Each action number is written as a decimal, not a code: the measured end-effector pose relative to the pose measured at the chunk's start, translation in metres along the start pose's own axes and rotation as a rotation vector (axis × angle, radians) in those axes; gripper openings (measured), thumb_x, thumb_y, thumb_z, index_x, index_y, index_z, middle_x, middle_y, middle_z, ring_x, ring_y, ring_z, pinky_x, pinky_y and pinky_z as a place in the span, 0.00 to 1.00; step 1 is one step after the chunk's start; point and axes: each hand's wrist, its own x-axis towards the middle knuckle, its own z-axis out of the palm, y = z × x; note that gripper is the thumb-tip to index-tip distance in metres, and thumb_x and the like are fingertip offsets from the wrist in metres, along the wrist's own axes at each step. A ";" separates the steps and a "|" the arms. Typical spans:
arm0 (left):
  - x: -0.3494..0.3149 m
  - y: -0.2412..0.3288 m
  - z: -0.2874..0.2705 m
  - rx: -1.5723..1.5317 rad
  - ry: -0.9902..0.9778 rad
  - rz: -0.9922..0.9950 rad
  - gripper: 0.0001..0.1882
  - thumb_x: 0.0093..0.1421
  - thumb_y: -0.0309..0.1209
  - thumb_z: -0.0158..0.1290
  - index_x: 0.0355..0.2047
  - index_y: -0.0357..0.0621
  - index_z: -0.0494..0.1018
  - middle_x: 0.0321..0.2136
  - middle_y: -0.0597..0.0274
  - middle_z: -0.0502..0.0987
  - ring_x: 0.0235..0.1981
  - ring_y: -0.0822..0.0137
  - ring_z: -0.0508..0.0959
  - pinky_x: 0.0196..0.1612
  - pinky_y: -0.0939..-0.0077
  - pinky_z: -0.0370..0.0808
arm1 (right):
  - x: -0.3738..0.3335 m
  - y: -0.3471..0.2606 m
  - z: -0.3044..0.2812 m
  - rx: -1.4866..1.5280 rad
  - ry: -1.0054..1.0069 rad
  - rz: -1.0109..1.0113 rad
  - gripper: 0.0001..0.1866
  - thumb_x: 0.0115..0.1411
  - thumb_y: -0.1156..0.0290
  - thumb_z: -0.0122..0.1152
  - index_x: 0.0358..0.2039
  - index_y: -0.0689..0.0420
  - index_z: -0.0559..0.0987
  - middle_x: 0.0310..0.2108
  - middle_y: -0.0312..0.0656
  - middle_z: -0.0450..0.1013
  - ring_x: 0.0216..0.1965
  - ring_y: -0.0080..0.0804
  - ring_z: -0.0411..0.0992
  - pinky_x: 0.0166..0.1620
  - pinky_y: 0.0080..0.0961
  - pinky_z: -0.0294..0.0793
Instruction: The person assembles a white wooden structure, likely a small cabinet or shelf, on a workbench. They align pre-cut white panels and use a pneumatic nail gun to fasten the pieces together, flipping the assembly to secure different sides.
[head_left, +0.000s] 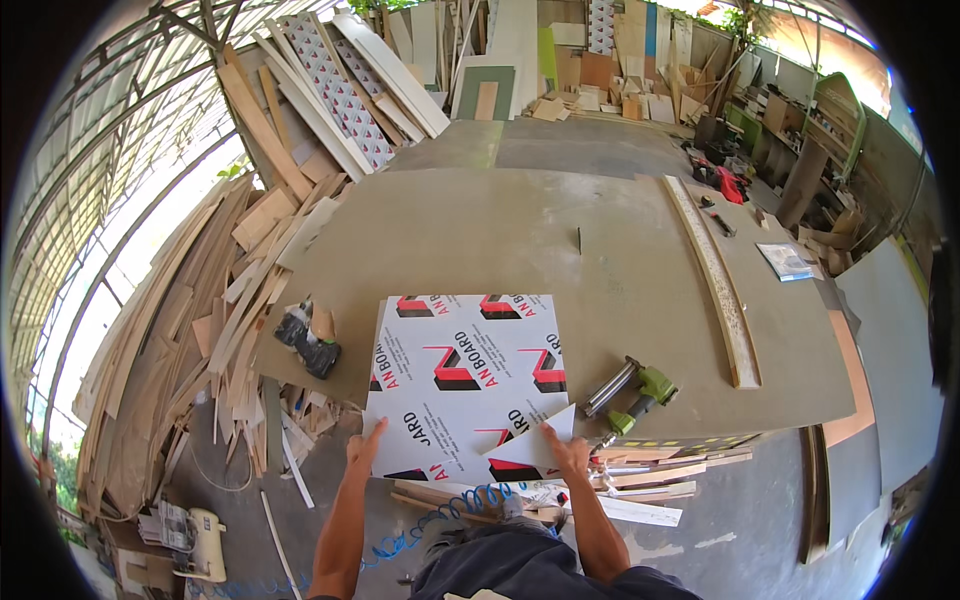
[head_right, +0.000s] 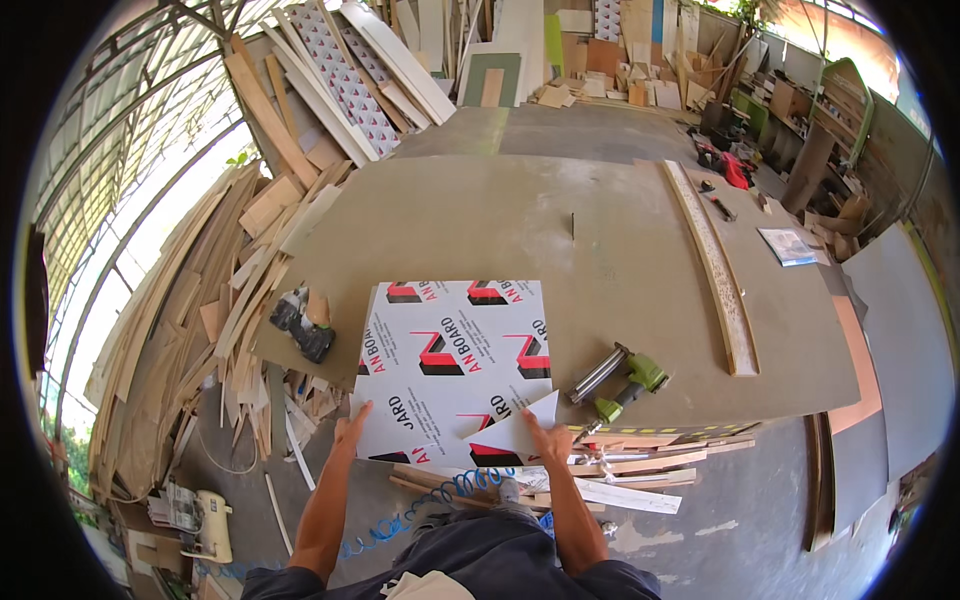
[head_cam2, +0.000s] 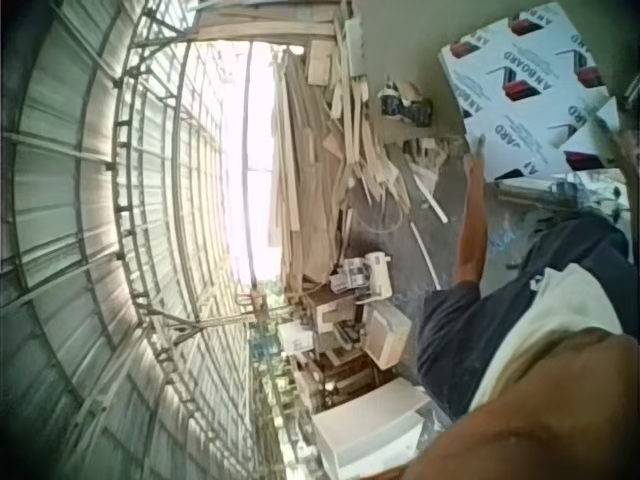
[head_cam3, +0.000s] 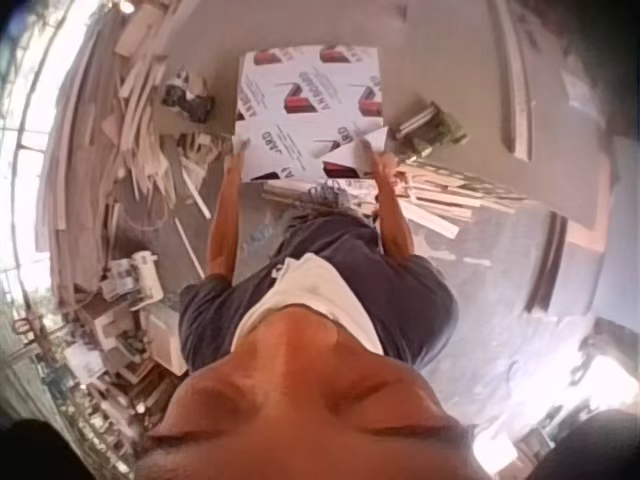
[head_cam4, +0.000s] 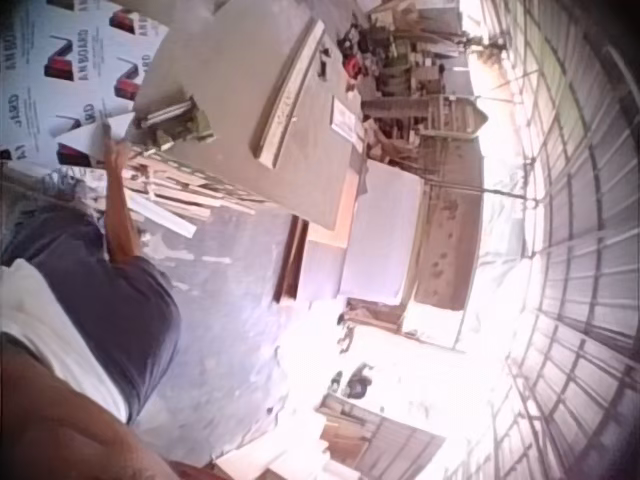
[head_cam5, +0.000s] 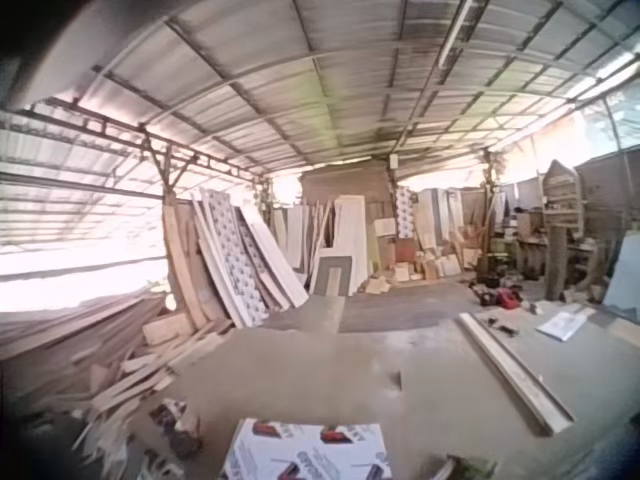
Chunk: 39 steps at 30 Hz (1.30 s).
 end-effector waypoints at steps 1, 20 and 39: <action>0.010 -0.018 0.002 0.020 -0.016 -0.040 0.47 0.52 0.65 0.64 0.57 0.35 0.78 0.54 0.42 0.80 0.59 0.47 0.78 0.60 0.59 0.73 | -0.009 0.006 0.003 -0.054 0.021 0.039 0.53 0.44 0.24 0.69 0.43 0.69 0.86 0.39 0.59 0.83 0.44 0.53 0.83 0.48 0.43 0.81; 0.176 0.091 0.046 -0.167 -0.284 0.126 0.46 0.56 0.60 0.65 0.55 0.24 0.76 0.53 0.39 0.79 0.54 0.53 0.79 0.58 0.59 0.74 | 0.079 -0.098 0.046 -0.182 0.213 0.039 0.56 0.46 0.19 0.60 0.41 0.70 0.85 0.39 0.62 0.82 0.46 0.56 0.82 0.50 0.45 0.79; 0.189 0.096 0.011 0.202 -0.300 0.457 0.42 0.59 0.63 0.59 0.58 0.36 0.76 0.52 0.38 0.81 0.58 0.45 0.79 0.60 0.57 0.73 | 0.057 -0.084 0.088 -0.392 0.383 -0.252 0.43 0.59 0.37 0.64 0.50 0.72 0.78 0.44 0.66 0.79 0.48 0.60 0.78 0.57 0.50 0.74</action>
